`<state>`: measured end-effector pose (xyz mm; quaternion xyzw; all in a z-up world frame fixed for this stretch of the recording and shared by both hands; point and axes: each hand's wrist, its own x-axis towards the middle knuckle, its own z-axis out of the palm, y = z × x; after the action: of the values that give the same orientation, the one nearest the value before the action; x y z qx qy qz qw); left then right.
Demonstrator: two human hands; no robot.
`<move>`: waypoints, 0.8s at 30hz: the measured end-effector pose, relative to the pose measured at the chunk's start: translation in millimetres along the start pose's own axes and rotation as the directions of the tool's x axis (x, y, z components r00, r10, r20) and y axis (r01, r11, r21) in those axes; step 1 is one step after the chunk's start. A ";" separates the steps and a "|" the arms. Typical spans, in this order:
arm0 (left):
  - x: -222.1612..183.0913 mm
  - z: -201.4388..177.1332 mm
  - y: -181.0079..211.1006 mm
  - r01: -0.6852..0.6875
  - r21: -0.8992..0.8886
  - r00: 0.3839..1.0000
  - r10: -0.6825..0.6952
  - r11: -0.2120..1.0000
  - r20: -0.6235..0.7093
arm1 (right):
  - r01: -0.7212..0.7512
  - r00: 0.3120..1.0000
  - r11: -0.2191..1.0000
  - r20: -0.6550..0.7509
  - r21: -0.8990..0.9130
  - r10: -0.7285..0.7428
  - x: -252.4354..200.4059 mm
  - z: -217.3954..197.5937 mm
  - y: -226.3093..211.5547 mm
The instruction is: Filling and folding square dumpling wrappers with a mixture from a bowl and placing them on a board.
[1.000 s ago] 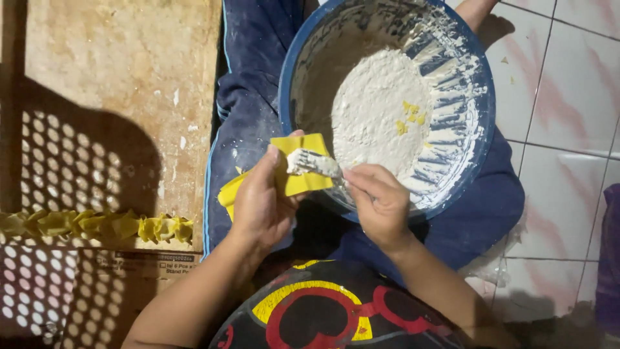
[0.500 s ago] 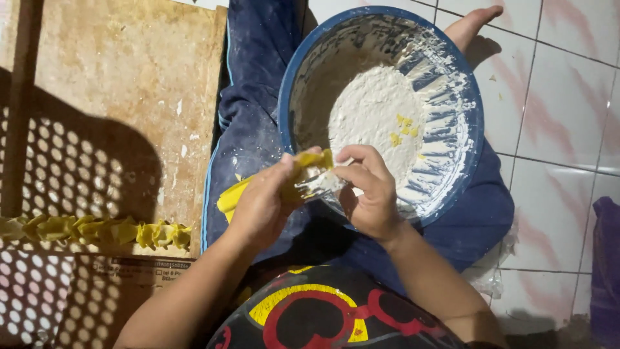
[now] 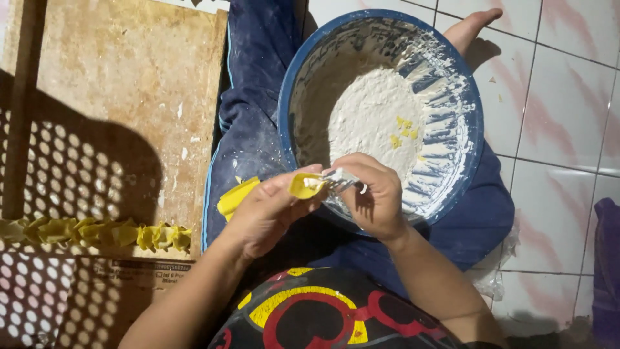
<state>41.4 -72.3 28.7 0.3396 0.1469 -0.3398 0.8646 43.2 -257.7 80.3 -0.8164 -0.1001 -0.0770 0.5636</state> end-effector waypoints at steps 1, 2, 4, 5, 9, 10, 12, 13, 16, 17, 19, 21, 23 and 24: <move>-2.4 1.5 -4.1 -0.031 -0.001 0.999 0.031 1.000 -0.040 | -0.003 1.000 1.000 0.015 0.002 0.003 -0.2 1.7 -2.9; -4.9 2.7 -8.2 -0.063 -0.001 0.995 0.062 0.998 -0.080 | -0.005 1.000 1.000 0.031 0.005 0.005 -0.6 3.8 -5.9; -4.3 -0.1 -9.5 -0.082 0.062 0.992 0.087 0.995 -0.089 | -0.014 0.998 0.999 0.059 0.047 0.012 -4.6 3.8 -4.1; -2.3 -0.8 -8.9 -0.100 0.128 0.990 0.112 0.987 -0.091 | -0.022 0.996 0.996 0.082 0.087 0.015 -4.8 3.0 -3.0; -2.2 5.5 5.0 -0.118 0.259 0.990 0.133 0.959 -0.044 | 0.025 0.995 1.000 0.098 -0.016 -0.023 -4.3 8.4 -7.0; -1.9 6.2 5.1 -0.109 0.252 0.990 0.127 0.962 -0.057 | 0.058 0.995 0.996 0.079 -0.068 -0.053 -4.9 10.5 -6.8; 0.5 4.4 2.7 -0.101 0.245 0.990 0.121 0.964 -0.068 | 0.092 0.995 0.988 0.060 -0.123 -0.085 -5.9 9.9 -4.7; 2.3 1.9 0.1 -0.093 0.212 0.990 0.113 0.973 -0.087 | 0.045 0.998 0.990 0.037 -0.131 -0.041 -6.2 7.5 -2.6; 1.6 -2.5 -1.3 -0.090 0.161 0.990 0.106 0.983 -0.095 | -0.137 0.991 0.990 -0.006 -0.011 0.137 -15.7 -1.6 15.8; 1.0 -3.2 -0.9 -0.092 0.144 0.991 0.105 0.985 -0.079 | -0.268 0.962 0.957 -0.013 0.113 0.271 -20.4 -5.4 24.3; 0.2 -0.9 -2.4 -0.113 0.163 0.988 0.129 0.980 -0.088 | -0.350 0.935 0.917 0.019 0.192 0.354 -25.6 -1.8 27.7; -0.7 1.3 -5.2 -0.131 0.180 0.984 0.150 0.975 -0.095 | -0.431 0.900 0.863 0.055 0.264 0.433 -30.1 -1.2 33.0; -2.7 1.7 -6.7 -0.213 0.320 0.965 0.250 0.923 -0.078 | -0.457 0.880 0.823 0.036 0.336 0.474 -31.4 -1.0 40.4; -3.6 5.0 -6.6 -0.217 0.321 0.964 0.254 0.922 -0.079 | -0.455 0.881 0.824 0.038 0.337 0.471 -31.5 -0.8 38.3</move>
<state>34.4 -77.5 30.8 0.5058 0.1012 -0.2313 0.8249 22.3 -274.1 38.4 -0.7057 0.1025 0.0612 0.6984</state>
